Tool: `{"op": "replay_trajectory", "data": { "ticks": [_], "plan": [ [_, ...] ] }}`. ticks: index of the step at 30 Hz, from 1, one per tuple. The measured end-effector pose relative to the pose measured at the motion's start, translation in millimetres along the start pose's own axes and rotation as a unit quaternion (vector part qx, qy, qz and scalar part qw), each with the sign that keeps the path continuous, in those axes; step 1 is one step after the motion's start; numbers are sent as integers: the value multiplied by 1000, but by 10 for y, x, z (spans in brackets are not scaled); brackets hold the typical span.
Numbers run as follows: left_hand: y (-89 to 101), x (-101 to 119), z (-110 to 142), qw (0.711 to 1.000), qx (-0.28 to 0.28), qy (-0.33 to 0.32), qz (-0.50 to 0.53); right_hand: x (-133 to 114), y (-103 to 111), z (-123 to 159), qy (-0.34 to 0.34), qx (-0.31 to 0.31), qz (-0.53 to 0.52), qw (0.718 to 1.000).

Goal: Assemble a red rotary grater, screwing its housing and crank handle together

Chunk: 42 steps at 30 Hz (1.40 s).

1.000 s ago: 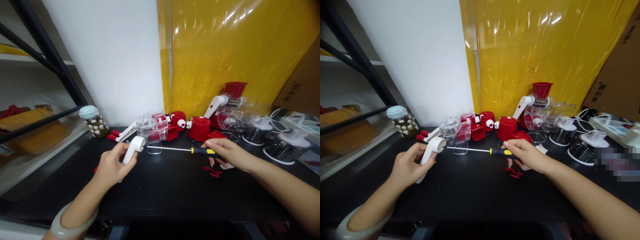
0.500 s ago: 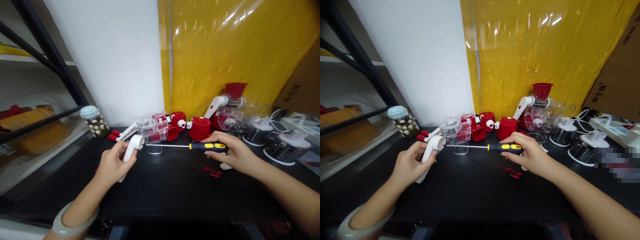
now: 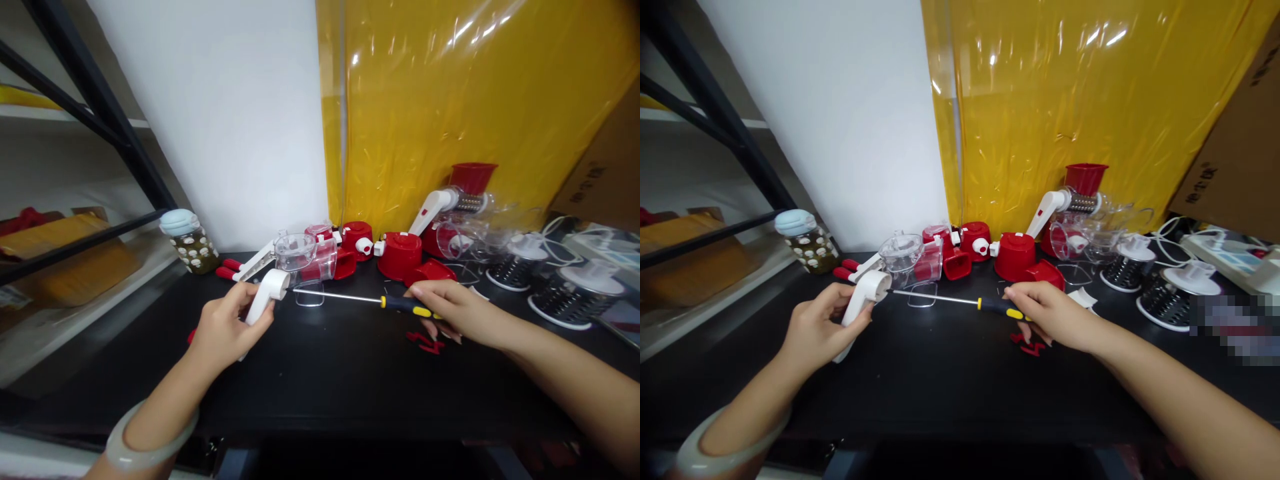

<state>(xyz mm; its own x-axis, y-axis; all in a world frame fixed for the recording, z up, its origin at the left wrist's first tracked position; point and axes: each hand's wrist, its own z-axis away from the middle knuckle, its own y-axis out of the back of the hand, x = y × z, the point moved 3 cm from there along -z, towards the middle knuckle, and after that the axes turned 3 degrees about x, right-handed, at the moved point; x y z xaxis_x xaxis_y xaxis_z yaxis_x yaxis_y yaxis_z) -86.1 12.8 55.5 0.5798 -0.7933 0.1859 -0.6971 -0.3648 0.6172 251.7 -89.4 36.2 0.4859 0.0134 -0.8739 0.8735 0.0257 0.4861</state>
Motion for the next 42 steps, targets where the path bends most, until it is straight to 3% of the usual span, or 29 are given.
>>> {"op": "replay_trajectory", "data": {
  "ticks": [3,5,11,16,19,22,25,27,31,34,39,42],
  "plan": [
    [6,18,-3,1000,2,-4,4,29,-27,-21,-45,8,-70,997],
    [9,20,-5,1000,7,4,5,32,-17,-12,-32,34,-98,994],
    [1,-39,9,999,0,46,21,-58,89,100,148,38,-16,988],
    [3,-78,26,997,-9,63,32,-51,162,95,190,90,22,977],
    [12,-101,24,997,1,77,33,-62,160,87,265,140,102,949],
    [25,-119,24,996,12,79,31,-80,126,109,320,151,204,913],
    [21,-111,32,997,1,70,36,-94,124,145,311,160,231,908],
    [12,-94,39,997,-7,67,45,-98,124,160,283,154,215,922],
    [3,-59,43,996,-2,68,58,-47,98,136,150,105,91,979],
    [-1,-54,37,996,2,67,57,-13,72,116,71,66,8,995],
    [6,-86,36,997,3,71,42,-69,125,156,114,32,3,993],
    [9,-98,39,996,2,75,44,-67,140,185,100,-7,-3,995]
  ]
}}
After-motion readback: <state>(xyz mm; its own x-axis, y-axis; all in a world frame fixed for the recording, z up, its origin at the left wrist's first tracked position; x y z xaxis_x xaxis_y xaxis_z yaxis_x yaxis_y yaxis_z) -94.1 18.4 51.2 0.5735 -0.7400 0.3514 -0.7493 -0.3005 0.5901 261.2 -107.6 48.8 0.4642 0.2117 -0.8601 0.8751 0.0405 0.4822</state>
